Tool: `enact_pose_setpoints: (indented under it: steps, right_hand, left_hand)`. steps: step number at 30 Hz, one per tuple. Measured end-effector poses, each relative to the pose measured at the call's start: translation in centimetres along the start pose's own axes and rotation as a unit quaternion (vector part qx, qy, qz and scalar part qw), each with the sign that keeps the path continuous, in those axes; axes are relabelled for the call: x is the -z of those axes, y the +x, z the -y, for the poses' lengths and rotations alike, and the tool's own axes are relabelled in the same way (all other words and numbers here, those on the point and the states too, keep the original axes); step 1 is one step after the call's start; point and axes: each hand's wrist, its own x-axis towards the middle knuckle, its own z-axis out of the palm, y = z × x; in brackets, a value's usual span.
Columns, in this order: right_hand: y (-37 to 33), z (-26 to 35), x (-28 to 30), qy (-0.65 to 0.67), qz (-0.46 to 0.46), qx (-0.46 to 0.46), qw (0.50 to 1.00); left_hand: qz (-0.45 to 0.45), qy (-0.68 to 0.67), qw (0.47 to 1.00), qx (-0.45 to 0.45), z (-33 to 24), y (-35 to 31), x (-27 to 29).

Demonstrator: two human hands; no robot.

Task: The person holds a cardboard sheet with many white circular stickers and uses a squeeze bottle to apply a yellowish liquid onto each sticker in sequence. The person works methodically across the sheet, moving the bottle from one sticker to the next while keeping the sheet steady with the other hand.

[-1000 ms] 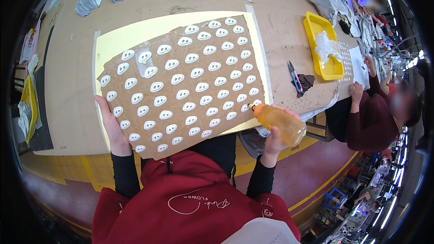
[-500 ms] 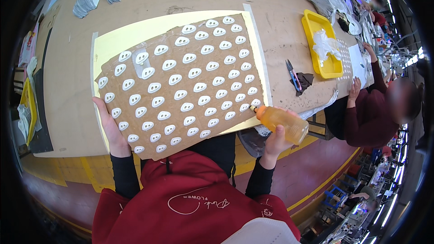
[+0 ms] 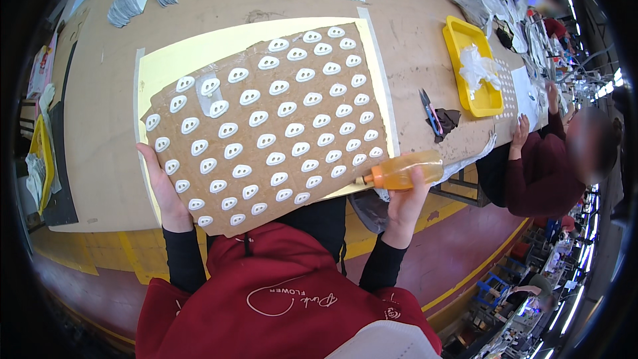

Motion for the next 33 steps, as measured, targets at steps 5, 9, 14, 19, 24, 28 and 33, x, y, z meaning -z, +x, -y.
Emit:
enact_pose_setpoints:
  steps: [5,9,14,19,24,28,33]
  right_hand:
    - [-0.1,1.5,-2.2,0.196,-0.042,-0.041,0.979]
    - [1.8,1.4,0.7,0.434,0.126,-0.102,0.886]
    - [2.1,1.7,0.9,0.456,0.086,-0.048,0.884]
    - [-0.3,1.4,-1.3,0.157,0.002,0.048,0.986]
    - [0.1,-0.3,0.4,0.343,0.238,-0.057,0.907]
    - [-0.7,-0.1,-0.1,0.327,0.202,-0.046,0.922]
    - [-1.2,0.0,-1.3,0.013,0.061,0.148,0.987]
  left_hand:
    - [-0.009,0.008,1.0,-0.004,0.0,-0.1,0.2]
    - [-0.005,0.011,1.0,-0.007,0.0,0.2,0.5]
    - [-0.01,-0.01,1.0,-0.015,-0.2,-0.4,-0.6]
    - [-0.021,0.026,0.999,-0.012,0.0,0.0,0.2]
    - [-0.015,0.002,1.0,-0.002,0.0,-0.1,0.2]
    - [-0.013,0.019,1.0,-0.011,0.0,0.2,0.7]
    - [-0.001,-0.006,1.0,0.008,0.0,-0.1,0.5]
